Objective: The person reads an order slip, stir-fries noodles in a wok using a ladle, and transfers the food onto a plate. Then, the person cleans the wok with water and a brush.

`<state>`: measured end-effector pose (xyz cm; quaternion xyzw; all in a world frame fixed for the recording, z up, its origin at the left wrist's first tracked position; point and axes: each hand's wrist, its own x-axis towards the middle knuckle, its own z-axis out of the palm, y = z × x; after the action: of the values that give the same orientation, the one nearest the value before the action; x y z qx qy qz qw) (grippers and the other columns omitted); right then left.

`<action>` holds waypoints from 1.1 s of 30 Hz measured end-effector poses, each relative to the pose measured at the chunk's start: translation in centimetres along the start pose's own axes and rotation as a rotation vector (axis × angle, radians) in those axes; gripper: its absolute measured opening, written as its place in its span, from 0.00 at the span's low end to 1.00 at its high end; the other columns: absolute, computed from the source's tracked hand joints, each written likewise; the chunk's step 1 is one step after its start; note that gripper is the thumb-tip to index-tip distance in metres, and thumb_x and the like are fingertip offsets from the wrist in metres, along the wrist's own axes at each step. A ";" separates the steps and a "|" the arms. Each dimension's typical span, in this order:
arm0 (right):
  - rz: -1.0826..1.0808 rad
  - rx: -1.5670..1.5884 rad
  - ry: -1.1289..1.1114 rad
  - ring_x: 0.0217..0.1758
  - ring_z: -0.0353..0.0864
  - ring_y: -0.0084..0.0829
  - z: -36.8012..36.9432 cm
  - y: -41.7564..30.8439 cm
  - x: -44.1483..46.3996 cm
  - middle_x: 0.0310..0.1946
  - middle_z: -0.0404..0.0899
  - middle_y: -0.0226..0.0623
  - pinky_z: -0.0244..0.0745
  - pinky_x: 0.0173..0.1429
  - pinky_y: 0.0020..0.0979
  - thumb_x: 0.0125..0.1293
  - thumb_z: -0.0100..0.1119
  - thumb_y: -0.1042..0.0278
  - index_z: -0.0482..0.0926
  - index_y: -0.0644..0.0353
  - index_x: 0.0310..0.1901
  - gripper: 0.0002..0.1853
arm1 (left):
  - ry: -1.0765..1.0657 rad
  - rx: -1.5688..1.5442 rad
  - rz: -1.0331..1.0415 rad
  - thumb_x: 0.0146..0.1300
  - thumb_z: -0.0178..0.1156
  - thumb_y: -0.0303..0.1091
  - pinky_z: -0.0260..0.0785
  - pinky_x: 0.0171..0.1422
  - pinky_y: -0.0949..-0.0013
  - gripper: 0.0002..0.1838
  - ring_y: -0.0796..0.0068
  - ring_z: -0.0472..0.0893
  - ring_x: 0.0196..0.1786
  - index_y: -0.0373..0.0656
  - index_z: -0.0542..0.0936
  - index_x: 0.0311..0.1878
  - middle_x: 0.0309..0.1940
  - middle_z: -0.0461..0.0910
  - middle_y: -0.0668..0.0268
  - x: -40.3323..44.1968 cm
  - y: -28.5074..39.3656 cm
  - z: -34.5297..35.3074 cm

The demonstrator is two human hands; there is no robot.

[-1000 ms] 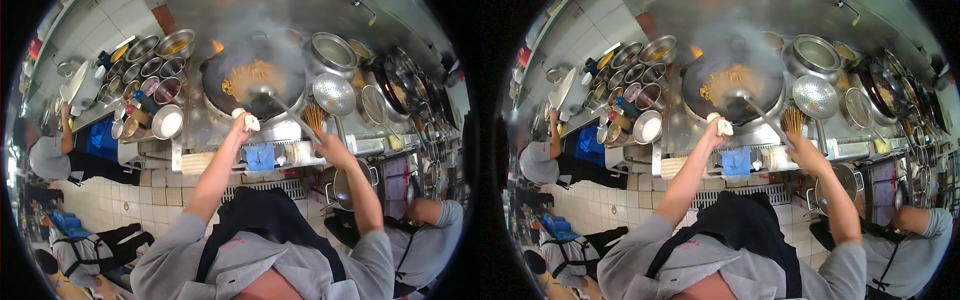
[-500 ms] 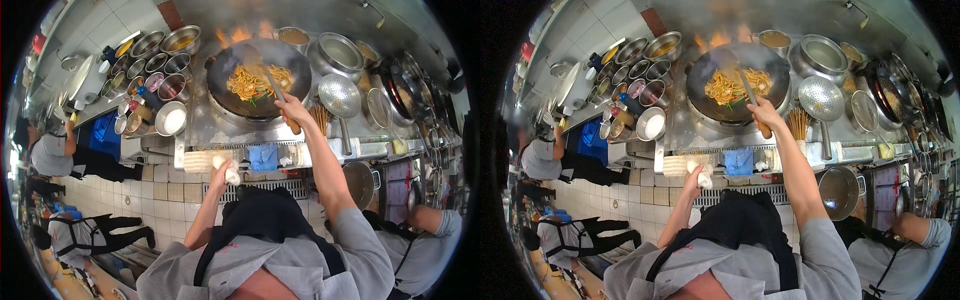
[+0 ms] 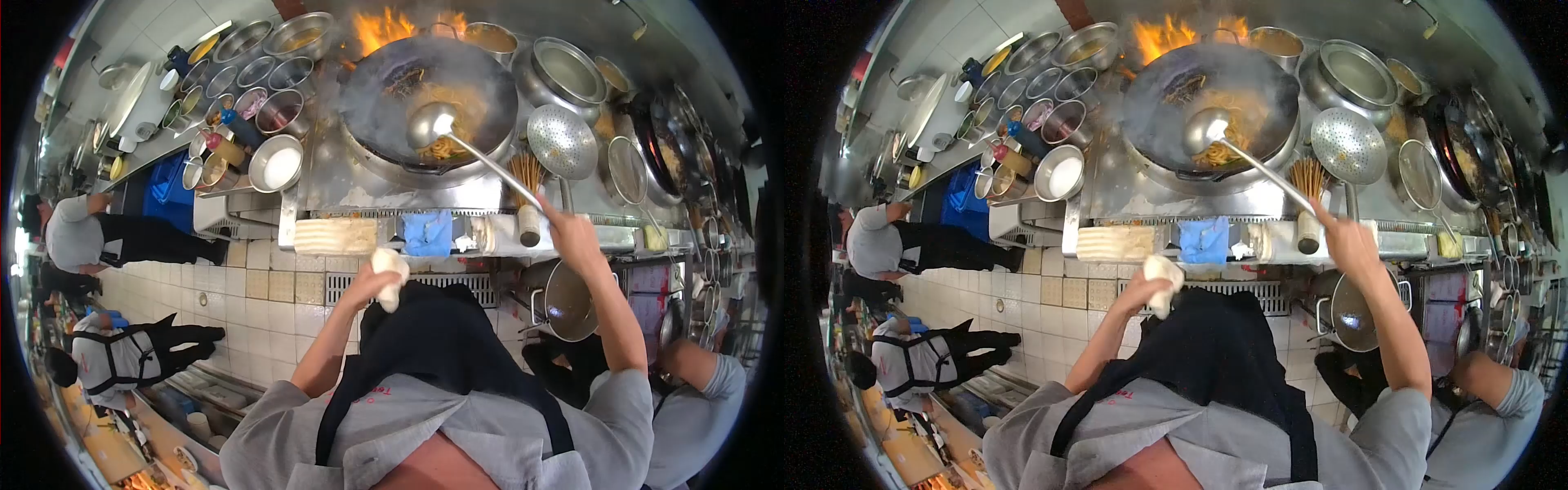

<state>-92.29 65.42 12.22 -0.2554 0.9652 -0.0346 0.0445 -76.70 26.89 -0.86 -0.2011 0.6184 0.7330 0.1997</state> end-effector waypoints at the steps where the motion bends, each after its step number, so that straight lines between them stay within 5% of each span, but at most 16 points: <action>1: 0.001 0.160 -0.045 0.29 0.81 0.51 -1.9 -1.1 -1.8 0.28 0.80 0.53 0.76 0.38 0.45 0.61 0.56 0.73 0.61 0.45 0.70 0.34 | -0.110 0.076 -0.012 0.48 0.66 0.32 0.74 0.43 0.70 0.23 0.74 0.81 0.38 0.37 0.76 0.50 0.37 0.82 0.63 0.3 -0.2 0.6; 4: 0.134 0.691 -0.287 0.46 0.80 0.56 -7.9 -4.1 -3.9 0.43 0.78 0.63 0.72 0.53 0.38 0.61 0.57 0.73 0.64 0.59 0.68 0.31 | -0.320 0.424 -0.004 0.47 0.66 0.35 0.73 0.46 0.68 0.27 0.72 0.80 0.42 0.42 0.75 0.54 0.40 0.81 0.63 5.2 -6.7 2.3; 8: 0.089 0.613 -0.267 0.47 0.79 0.56 -4.8 -1.2 -0.8 0.44 0.78 0.61 0.72 0.52 0.38 0.61 0.59 0.71 0.65 0.61 0.66 0.30 | -0.423 0.870 0.018 0.40 0.67 0.44 0.72 0.51 0.58 0.32 0.53 0.81 0.47 0.40 0.76 0.51 0.41 0.81 0.50 9.7 -8.5 8.7; 11: 0.223 0.707 -0.180 0.37 0.82 0.45 -2.8 -2.1 2.8 0.37 0.81 0.57 0.74 0.45 0.37 0.62 0.59 0.70 0.67 0.62 0.65 0.28 | -0.388 1.143 0.138 0.42 0.66 0.42 0.73 0.53 0.55 0.40 0.45 0.79 0.50 0.41 0.68 0.63 0.56 0.75 0.47 14.0 -13.4 13.3; 12: 0.355 0.810 -0.226 0.34 0.81 0.40 -3.3 -2.9 3.5 0.37 0.82 0.55 0.75 0.42 0.36 0.63 0.59 0.71 0.67 0.61 0.66 0.29 | -0.444 1.203 0.164 0.48 0.62 0.41 0.72 0.58 0.55 0.44 0.45 0.77 0.57 0.42 0.59 0.70 0.68 0.61 0.44 15.2 -14.6 14.6; 14: 0.525 0.975 -0.233 0.31 0.81 0.34 -3.2 -3.1 4.3 0.40 0.83 0.51 0.76 0.35 0.34 0.64 0.58 0.73 0.64 0.58 0.69 0.31 | -0.408 1.295 0.274 0.52 0.59 0.38 0.69 0.62 0.55 0.43 0.47 0.74 0.61 0.42 0.55 0.72 0.70 0.55 0.42 17.6 -17.4 16.5; 17: 0.462 0.881 0.014 0.33 0.82 0.36 1.1 -3.2 6.2 0.46 0.81 0.51 0.77 0.38 0.34 0.63 0.58 0.74 0.59 0.60 0.71 0.34 | -0.433 1.257 0.158 0.57 0.54 0.33 0.64 0.66 0.53 0.41 0.50 0.68 0.67 0.41 0.50 0.74 0.71 0.54 0.41 18.3 -17.1 18.5; 20: 0.348 1.018 0.012 0.25 0.78 0.30 4.7 -4.4 6.1 0.43 0.79 0.45 0.75 0.31 0.31 0.62 0.57 0.78 0.56 0.67 0.70 0.35 | -0.334 1.201 0.192 0.56 0.54 0.31 0.64 0.66 0.52 0.41 0.50 0.68 0.67 0.39 0.51 0.73 0.70 0.58 0.43 18.6 -18.0 19.2; 23: 0.429 1.232 -0.188 0.17 0.70 0.20 1.0 -3.5 1.8 0.27 0.75 0.35 0.67 0.22 0.24 0.62 0.56 0.79 0.58 0.64 0.70 0.34 | -0.326 1.237 0.146 0.53 0.55 0.32 0.61 0.69 0.56 0.43 0.49 0.65 0.69 0.37 0.51 0.73 0.68 0.59 0.38 18.8 -18.0 19.8; 24: 0.443 1.027 -0.181 0.18 0.73 0.27 -0.3 -3.6 0.4 0.22 0.76 0.41 0.69 0.27 0.27 0.61 0.58 0.78 0.60 0.63 0.69 0.34 | -0.392 1.300 0.106 0.58 0.51 0.33 0.57 0.73 0.58 0.40 0.52 0.62 0.72 0.39 0.50 0.74 0.71 0.55 0.43 18.9 -17.4 20.0; 26: 0.136 0.643 0.014 0.21 0.75 0.41 -2.2 -2.7 -2.7 0.23 0.75 0.53 0.71 0.32 0.33 0.59 0.59 0.78 0.61 0.64 0.68 0.34 | -0.346 1.367 0.116 0.61 0.47 0.36 0.54 0.74 0.59 0.37 0.54 0.59 0.73 0.40 0.50 0.74 0.73 0.53 0.47 21.8 -21.9 20.5; 28: 0.219 0.585 -0.163 0.29 0.77 0.53 -6.5 -2.3 -4.4 0.28 0.75 0.61 0.73 0.40 0.36 0.58 0.60 0.77 0.62 0.65 0.67 0.34 | -0.271 1.463 0.102 0.67 0.41 0.40 0.49 0.76 0.61 0.34 0.58 0.55 0.75 0.42 0.50 0.74 0.75 0.49 0.57 23.1 -23.7 21.5; 31: 0.128 0.440 -0.225 0.31 0.80 0.50 -7.3 -1.3 -3.7 0.31 0.77 0.60 0.74 0.42 0.36 0.58 0.60 0.77 0.62 0.65 0.67 0.33 | -0.391 1.415 0.078 0.57 0.54 0.37 0.51 0.76 0.60 0.37 0.57 0.56 0.74 0.40 0.58 0.71 0.73 0.53 0.53 23.1 -21.8 21.3; 32: 0.065 0.370 -0.212 0.31 0.81 0.49 -6.8 -0.8 -2.9 0.32 0.78 0.60 0.74 0.43 0.36 0.59 0.60 0.77 0.62 0.65 0.67 0.33 | -0.436 1.436 0.253 0.53 0.57 0.37 0.60 0.71 0.58 0.36 0.54 0.66 0.68 0.43 0.64 0.68 0.66 0.65 0.50 22.0 -20.2 20.5; 33: 0.027 0.437 -0.143 0.28 0.80 0.46 -4.9 -0.1 -1.3 0.30 0.78 0.57 0.74 0.40 0.36 0.59 0.59 0.77 0.63 0.64 0.67 0.33 | -0.380 1.283 0.220 0.51 0.58 0.37 0.63 0.67 0.57 0.36 0.54 0.69 0.65 0.44 0.65 0.67 0.62 0.68 0.49 20.5 -18.8 19.7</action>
<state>-91.63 66.25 17.21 -0.2284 0.9325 -0.2242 0.1675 -84.67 50.11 -24.52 0.1537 0.9020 0.2593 0.3091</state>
